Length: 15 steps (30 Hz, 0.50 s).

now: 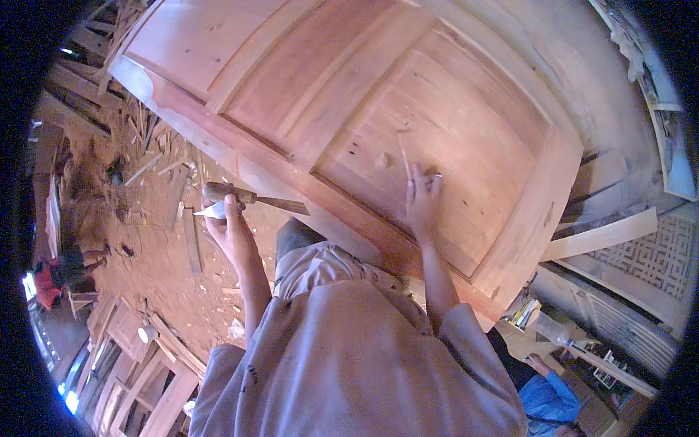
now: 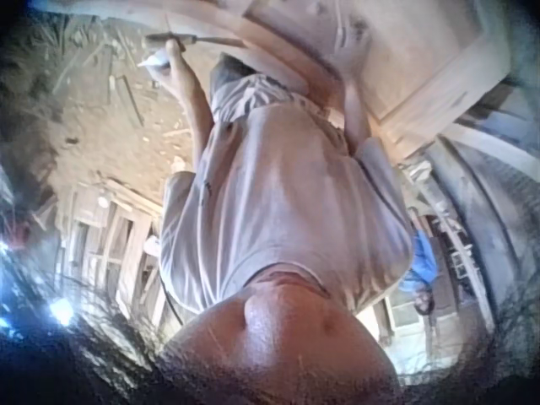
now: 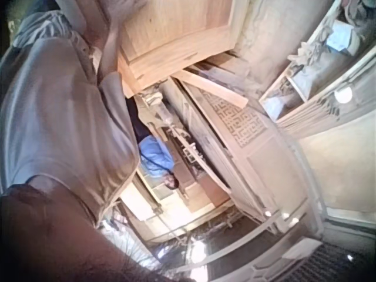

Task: The person applies adhesive from a tube to the joints of a wooden door and smooths the surface with a putty knife.

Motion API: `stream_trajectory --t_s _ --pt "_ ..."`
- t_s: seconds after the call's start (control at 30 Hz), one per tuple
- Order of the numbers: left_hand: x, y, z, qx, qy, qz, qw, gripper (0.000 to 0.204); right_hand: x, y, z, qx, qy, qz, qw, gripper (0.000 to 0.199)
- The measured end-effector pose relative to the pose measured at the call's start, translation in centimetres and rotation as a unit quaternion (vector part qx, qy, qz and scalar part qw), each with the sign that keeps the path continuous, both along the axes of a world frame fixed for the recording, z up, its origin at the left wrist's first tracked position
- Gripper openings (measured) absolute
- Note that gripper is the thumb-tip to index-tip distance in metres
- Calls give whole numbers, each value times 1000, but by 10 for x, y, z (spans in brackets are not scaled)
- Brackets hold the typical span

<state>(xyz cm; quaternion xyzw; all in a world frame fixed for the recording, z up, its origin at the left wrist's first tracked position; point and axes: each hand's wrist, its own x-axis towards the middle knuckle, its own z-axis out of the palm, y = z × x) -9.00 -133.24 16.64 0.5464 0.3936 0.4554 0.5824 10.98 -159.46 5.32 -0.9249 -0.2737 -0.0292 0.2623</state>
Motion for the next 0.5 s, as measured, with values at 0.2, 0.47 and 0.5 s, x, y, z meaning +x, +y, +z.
stream_trajectory --t_s 0.2,0.47,0.5 --pt "-8 1 -6 -5 9 24 1000 18 17 40 28 1 -52 -5 999 22" --pt "-18 4 -14 -4 -4 39 999 17 41 81 19 -140 -27 95 985 12" --pt "-19 5 -15 -10 -4 41 999 17 42 81 12 -138 -25 96 985 12"
